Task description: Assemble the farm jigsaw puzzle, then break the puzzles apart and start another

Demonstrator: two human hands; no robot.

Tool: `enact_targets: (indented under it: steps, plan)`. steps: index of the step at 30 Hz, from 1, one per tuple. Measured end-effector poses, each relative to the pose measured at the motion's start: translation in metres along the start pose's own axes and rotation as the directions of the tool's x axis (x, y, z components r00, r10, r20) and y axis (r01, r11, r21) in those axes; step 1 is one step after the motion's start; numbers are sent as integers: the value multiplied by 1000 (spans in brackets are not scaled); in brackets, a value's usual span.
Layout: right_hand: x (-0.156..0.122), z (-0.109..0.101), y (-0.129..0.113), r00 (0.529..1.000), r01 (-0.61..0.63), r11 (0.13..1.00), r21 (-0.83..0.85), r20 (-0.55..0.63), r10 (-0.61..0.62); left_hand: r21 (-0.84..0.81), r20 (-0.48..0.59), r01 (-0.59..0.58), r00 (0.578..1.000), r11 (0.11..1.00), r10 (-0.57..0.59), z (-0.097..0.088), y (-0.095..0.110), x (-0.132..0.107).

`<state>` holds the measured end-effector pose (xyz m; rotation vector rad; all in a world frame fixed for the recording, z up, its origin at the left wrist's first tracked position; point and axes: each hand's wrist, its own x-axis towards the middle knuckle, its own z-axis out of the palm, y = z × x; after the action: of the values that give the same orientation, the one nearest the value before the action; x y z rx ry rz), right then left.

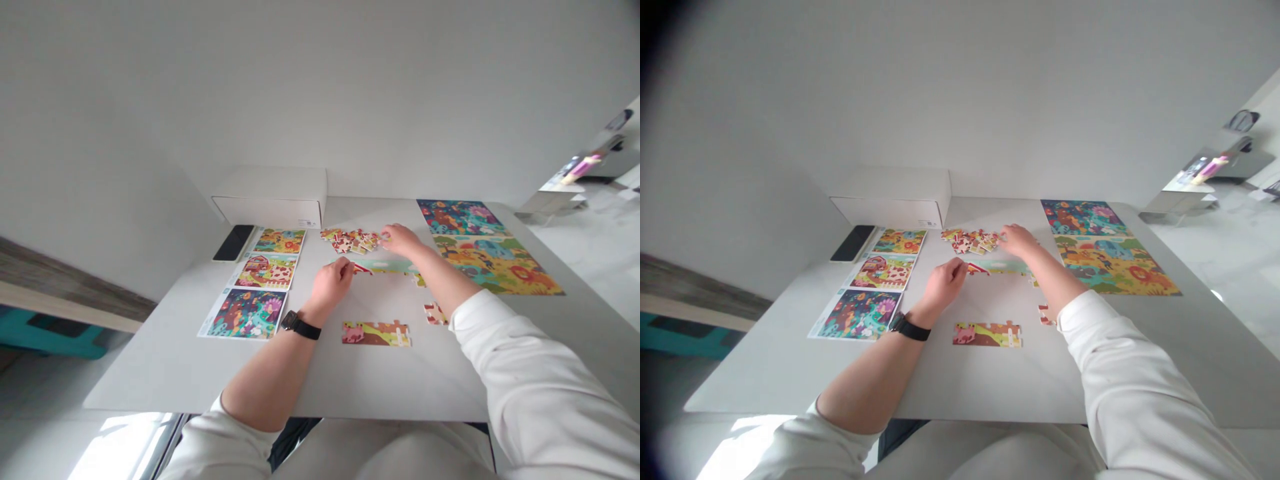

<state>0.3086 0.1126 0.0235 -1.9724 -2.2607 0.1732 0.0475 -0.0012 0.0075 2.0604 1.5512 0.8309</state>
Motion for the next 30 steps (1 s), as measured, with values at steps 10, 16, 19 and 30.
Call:
enact_targets:
  steps: [10,16,19,30]
  plan:
    - [13,12,-7,975,190,981,-42,127,-184,-15,-11,-2,1000,1000,2,0,-4,1]
    - [18,15,-6,963,259,966,14,73,-259,-36,0,-13,1000,999,13,3,-3,0]
    - [21,21,-19,971,228,974,7,75,-228,-52,-7,-22,1000,998,21,3,-3,0]
    - [16,23,-32,987,152,929,339,-104,-124,-56,-14,-40,999,998,39,3,-4,0]
